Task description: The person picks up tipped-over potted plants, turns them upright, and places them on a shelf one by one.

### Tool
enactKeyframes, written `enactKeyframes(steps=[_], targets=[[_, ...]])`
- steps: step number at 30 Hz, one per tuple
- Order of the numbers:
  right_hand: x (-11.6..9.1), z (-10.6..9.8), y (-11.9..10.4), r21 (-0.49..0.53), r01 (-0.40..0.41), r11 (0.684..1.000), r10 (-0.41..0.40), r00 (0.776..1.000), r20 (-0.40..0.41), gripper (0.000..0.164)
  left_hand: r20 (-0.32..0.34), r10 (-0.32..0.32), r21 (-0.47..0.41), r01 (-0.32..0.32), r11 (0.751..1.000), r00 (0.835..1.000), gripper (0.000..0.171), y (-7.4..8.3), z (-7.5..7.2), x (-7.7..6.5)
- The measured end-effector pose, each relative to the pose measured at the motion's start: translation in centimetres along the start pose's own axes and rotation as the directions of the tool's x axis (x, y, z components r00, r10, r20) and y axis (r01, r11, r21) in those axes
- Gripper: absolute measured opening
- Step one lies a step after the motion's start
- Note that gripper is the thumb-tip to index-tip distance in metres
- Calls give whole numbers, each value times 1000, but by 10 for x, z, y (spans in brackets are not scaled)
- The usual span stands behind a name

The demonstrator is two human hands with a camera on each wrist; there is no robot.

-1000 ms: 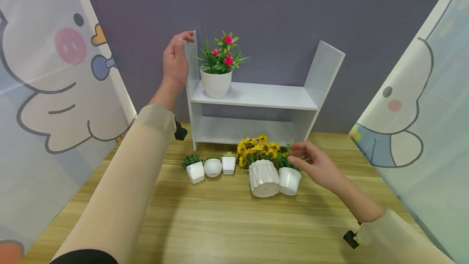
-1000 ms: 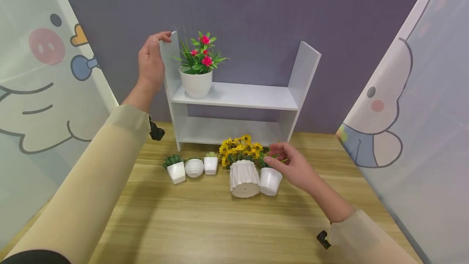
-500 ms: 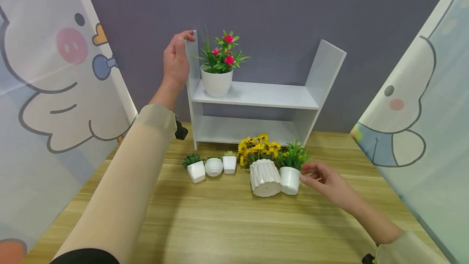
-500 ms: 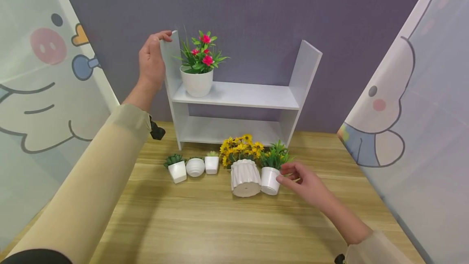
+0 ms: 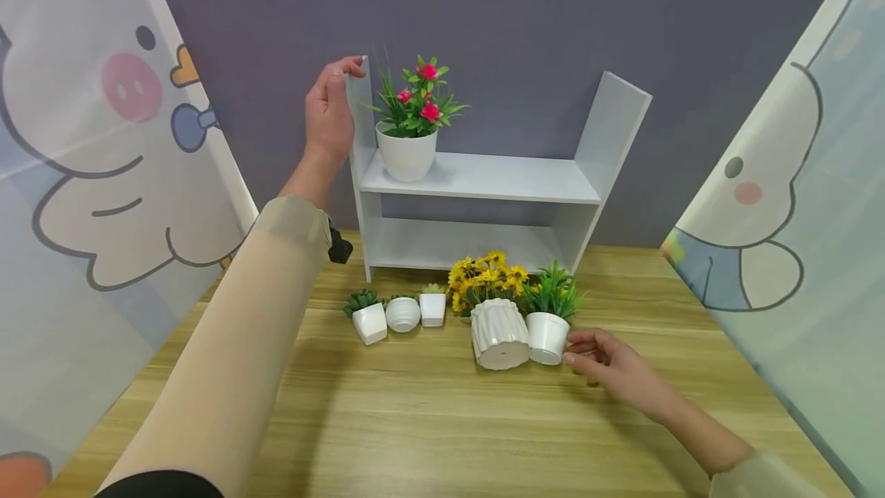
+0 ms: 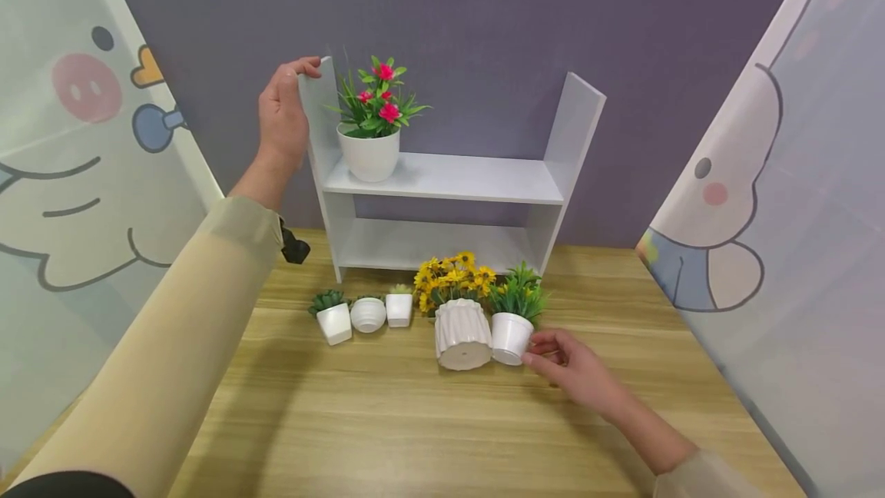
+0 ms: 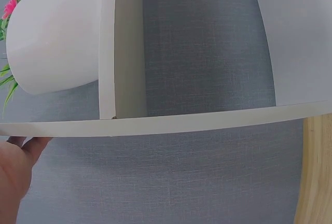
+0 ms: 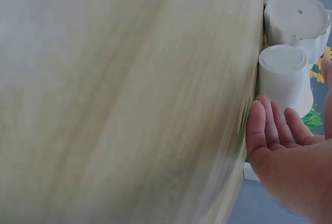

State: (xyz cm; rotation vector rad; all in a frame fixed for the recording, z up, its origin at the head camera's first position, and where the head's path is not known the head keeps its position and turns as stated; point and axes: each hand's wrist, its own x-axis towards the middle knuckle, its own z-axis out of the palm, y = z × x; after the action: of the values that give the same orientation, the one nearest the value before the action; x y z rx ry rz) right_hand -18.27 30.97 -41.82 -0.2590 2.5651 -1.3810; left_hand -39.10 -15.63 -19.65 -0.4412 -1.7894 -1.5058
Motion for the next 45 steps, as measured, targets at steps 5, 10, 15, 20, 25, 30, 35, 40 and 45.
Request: enactKeyframes(steps=[5,10,15,20,25,30,35,40,45], targets=[[5,-2,1,1,-24,1000,24,1000,-8,57,1,-3,9,3,1000,1000,36,-1,-1,0],[8,-3,1,11,-44,999,45,999,-12,59,7,-4,6,4,1000,1000,35,1,-1,0],[12,4,-6,27,-133,991,134,990,-33,71,11,-11,16,10,1000,1000,36,3,-1,-2],[18,14,-15,-15,-220,975,217,972,-90,80,6,-20,16,19,1000,1000,37,3,-2,-3],[24,21,-18,-32,-258,966,251,958,-135,71,8,-24,18,23,1000,1000,36,2,-1,-3],[25,25,-20,-51,-261,964,251,956,-150,59,11,-18,12,18,1000,1000,32,1,-1,-1],[25,26,-22,-66,-264,962,250,953,-169,56,7,-12,3,12,1000,1000,33,0,-1,-1],[24,26,-23,-27,-284,958,275,946,-174,54,4,-12,2,12,1000,1000,35,2,-1,-1],[22,23,-22,7,-280,960,277,945,-172,66,4,-11,0,11,1000,1000,34,3,-1,-3]])
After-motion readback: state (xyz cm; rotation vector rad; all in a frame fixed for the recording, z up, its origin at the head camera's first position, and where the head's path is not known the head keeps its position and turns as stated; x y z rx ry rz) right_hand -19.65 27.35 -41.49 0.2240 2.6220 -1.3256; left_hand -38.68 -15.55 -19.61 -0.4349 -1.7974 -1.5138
